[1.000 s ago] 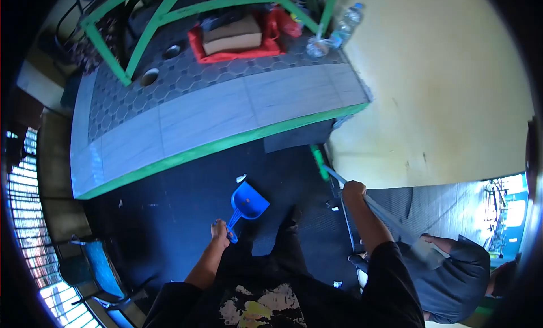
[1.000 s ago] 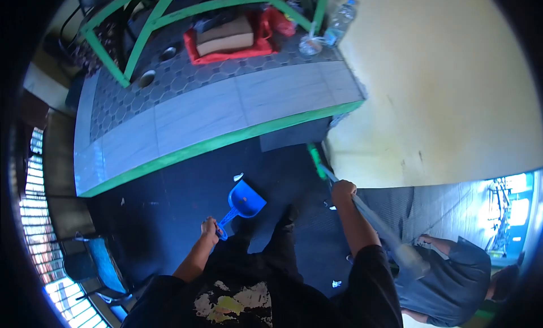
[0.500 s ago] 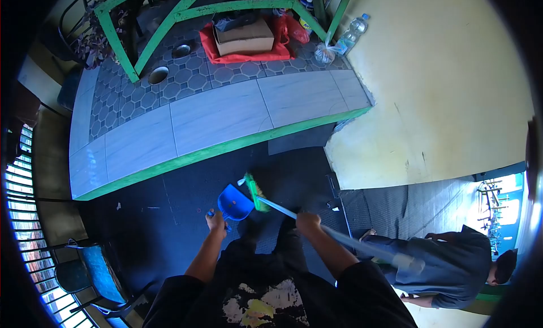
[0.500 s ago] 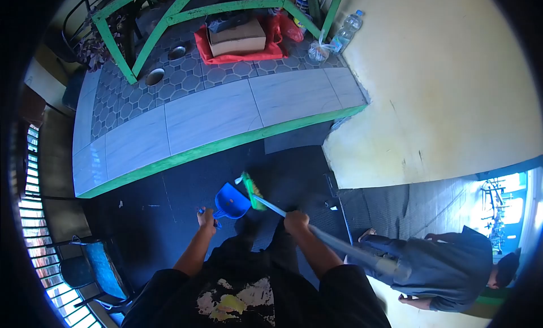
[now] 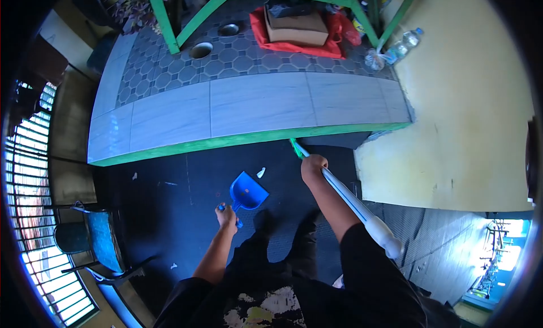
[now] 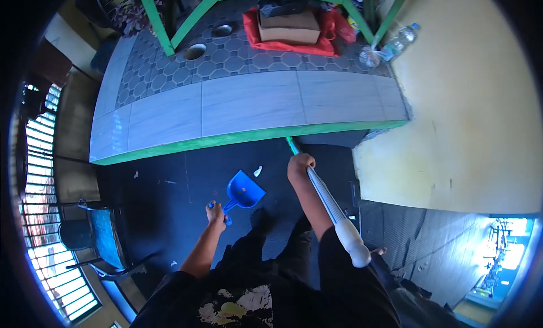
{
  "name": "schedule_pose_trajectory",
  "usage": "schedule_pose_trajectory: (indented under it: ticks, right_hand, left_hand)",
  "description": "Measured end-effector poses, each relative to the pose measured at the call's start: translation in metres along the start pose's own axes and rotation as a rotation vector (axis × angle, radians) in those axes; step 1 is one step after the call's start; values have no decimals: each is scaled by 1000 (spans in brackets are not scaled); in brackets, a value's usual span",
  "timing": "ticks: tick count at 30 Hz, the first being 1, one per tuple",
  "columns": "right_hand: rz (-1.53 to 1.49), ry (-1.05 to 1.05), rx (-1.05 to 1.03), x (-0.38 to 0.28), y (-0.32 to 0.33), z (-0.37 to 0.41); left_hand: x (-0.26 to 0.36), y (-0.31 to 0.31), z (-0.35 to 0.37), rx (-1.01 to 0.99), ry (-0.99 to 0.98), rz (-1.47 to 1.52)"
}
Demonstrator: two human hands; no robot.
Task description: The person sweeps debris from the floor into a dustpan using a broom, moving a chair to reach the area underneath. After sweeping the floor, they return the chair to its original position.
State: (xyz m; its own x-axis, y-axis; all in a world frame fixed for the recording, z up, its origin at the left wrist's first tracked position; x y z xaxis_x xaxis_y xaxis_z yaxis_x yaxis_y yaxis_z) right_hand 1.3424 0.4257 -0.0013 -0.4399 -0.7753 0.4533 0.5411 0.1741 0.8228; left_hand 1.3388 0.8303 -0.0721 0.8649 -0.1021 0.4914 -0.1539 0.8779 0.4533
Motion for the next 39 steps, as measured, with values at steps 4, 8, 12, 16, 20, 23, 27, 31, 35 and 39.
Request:
schedule_pose_trajectory:
  ticks: [4,8,12,16,20,23,27,31,35,39]
  right_hand:
    - [81,193,67,-72,-23,7]
    - [-20,266,-30,-59,-29,68]
    - [-139,245,60,-1,-1,95]
    - [-163,229,23,35,45,100]
    - [-62,157,89,33,63,62]
    - [88,96,11,19,65,15]
    - [161,8,-26,-12,27,-48]
    - [377,36,86,-70,-4,-83]
    - [500,316,104,-118,12,-47]
    - [234,344,181,-112,12,39]
  left_hand:
    - [-3,-9,-48,79,-347,-341]
    - [-5,-1,-11,-18,-123,-316]
    - [-15,-23,-18,-163,-76,-157]
    - [-19,-26,-26,-143,-44,-130]
    - [-18,-33,-34,-116,-88,-53]
    - [-5,-31,-16,-107,-156,23]
    - [-5,-33,-17,-103,-170,26]
    - [-4,-31,-20,-132,-166,55]
    - [4,-29,-18,-89,-210,93]
    - [5,-39,-15,-158,-151,99]
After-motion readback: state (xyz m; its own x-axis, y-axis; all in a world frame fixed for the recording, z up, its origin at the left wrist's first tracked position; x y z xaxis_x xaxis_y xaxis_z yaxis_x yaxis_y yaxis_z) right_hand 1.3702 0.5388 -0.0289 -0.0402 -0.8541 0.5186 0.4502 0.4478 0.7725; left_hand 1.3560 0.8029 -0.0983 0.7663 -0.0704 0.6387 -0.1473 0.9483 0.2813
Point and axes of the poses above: each hand's wrist, its own z-axis away from the middle knuckle, its own y-axis out of the back of the hand, x = y × z, the point moved 10 cm from there along -z, towards the middle knuckle, and after that the axes turned 14 degrees about x, right-handed, at the moved point
